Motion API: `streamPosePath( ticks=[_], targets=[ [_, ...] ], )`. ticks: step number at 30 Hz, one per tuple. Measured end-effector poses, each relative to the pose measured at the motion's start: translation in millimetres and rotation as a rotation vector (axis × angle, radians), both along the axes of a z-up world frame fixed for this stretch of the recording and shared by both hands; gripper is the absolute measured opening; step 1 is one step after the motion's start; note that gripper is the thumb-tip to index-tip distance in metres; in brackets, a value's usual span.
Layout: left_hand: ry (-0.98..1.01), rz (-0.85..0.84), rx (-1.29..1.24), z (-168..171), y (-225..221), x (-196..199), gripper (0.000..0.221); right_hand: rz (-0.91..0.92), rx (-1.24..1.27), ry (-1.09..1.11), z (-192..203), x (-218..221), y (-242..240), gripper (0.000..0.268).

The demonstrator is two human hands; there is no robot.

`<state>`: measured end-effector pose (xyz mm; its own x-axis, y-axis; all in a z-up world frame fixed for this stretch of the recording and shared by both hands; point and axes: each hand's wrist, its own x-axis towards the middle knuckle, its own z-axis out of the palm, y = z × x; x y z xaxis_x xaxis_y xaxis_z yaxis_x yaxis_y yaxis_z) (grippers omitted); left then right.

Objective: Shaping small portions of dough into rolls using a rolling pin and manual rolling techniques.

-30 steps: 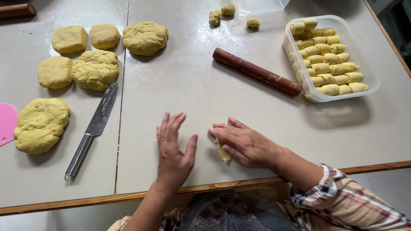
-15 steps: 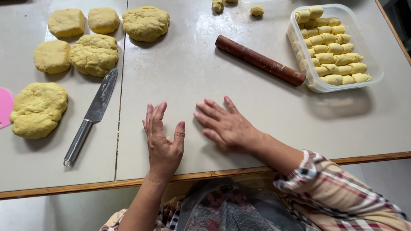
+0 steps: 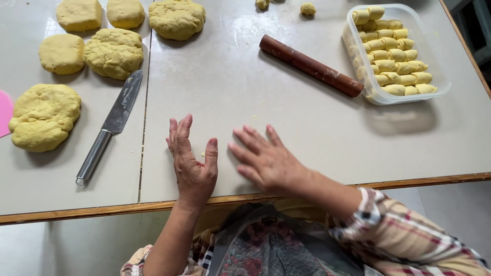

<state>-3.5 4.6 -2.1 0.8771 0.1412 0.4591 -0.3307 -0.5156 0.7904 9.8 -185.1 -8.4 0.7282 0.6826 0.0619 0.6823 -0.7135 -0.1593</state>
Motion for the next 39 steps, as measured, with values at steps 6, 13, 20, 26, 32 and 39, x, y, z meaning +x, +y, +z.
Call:
streamPosePath(
  ticks=[6, 13, 20, 26, 32, 39],
  targets=[
    [-0.038, 0.012, -0.037, -1, -2, 0, 0.056, -0.116, 0.828, 0.576, 61, -22, -35, 0.055],
    [-0.030, 0.009, 0.048, 5, -2, -8, 0.055, -0.022, 0.195, -0.176, 34, -65, -47, 0.049],
    [0.008, 0.047, 0.065, 7, -4, -2, 0.061, -0.090, 0.643, 0.032, 60, 10, -124, 0.026],
    [-0.028, 0.192, 0.058, 2, -15, 3, 0.061, -0.532, 0.350, -0.227, 78, 169, -302, 0.029],
    [-0.051, 0.280, 0.109, -39, -7, 18, 0.067, -0.701, 0.125, -0.180, 63, 243, -346, 0.035],
    [-0.092, 0.260, 0.271, -100, 26, 28, 0.086, -0.612, -0.110, -0.127, 56, 262, -341, 0.062]
  ],
)
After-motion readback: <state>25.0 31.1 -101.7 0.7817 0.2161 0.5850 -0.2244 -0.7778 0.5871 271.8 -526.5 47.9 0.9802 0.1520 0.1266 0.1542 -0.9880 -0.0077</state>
